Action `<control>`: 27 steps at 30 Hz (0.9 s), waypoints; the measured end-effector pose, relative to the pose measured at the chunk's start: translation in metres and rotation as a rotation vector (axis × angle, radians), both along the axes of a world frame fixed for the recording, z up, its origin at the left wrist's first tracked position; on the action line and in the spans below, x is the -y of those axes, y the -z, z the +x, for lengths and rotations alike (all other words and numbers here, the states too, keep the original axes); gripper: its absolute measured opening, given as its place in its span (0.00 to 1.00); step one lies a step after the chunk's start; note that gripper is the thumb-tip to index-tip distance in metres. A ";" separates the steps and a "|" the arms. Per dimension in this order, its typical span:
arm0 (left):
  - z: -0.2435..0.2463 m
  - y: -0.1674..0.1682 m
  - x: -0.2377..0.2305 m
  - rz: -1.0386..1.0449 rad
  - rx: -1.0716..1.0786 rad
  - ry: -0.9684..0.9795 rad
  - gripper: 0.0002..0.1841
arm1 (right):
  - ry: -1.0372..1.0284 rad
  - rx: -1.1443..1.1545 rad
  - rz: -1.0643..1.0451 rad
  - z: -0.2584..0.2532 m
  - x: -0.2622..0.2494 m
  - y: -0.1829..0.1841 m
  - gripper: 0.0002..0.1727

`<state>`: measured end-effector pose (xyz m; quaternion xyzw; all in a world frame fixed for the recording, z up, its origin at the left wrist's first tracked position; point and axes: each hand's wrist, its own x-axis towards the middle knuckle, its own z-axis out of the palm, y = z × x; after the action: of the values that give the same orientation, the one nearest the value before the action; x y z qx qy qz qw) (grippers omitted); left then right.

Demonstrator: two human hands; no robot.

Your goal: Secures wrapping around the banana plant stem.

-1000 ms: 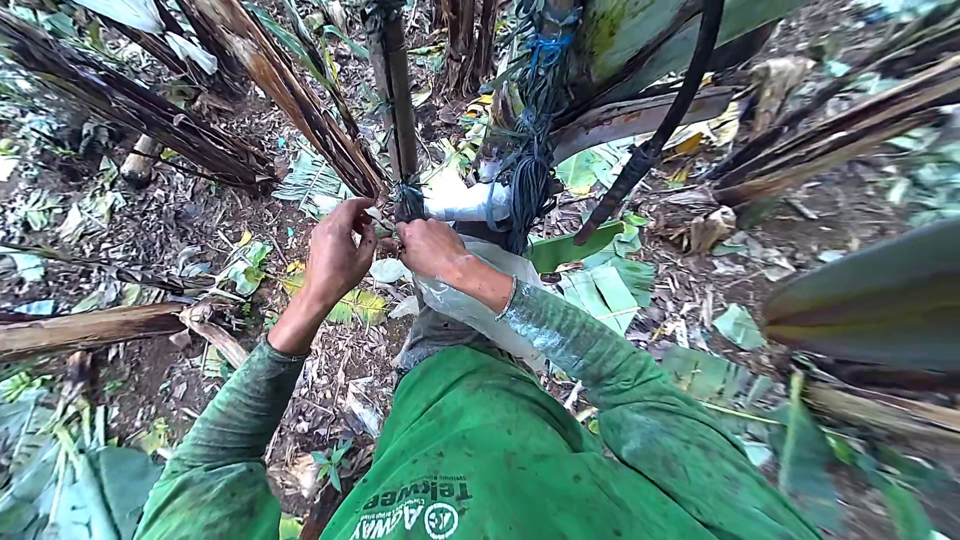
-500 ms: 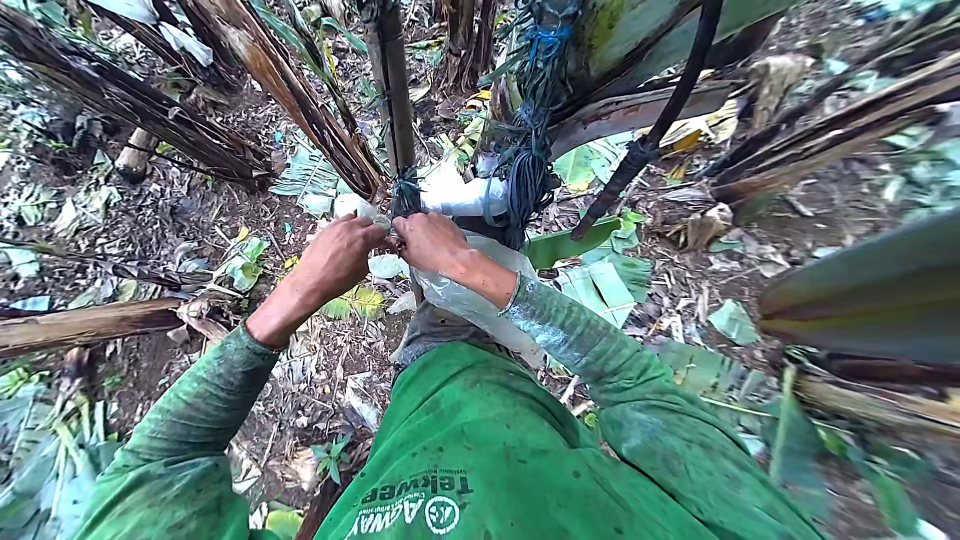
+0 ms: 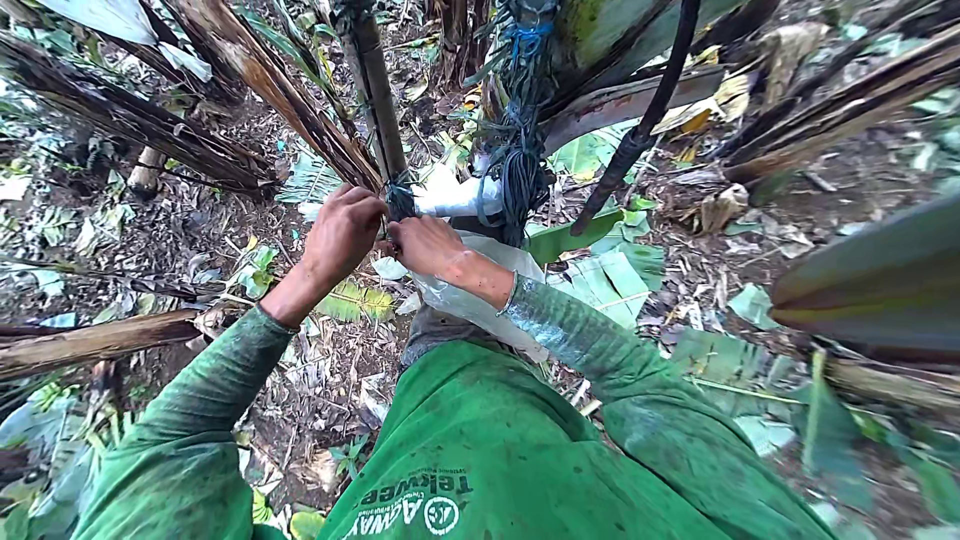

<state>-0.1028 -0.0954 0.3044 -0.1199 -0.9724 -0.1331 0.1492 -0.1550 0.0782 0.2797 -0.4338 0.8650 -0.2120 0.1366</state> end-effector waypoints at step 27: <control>-0.030 0.000 0.011 0.705 0.516 -0.191 0.10 | 0.084 -0.004 0.055 0.005 0.015 0.004 0.12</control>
<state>-0.1330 -0.1064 0.3040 0.0658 -0.8798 -0.4676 -0.0547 -0.1503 0.0629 0.2762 -0.3934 0.8883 -0.1930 0.1377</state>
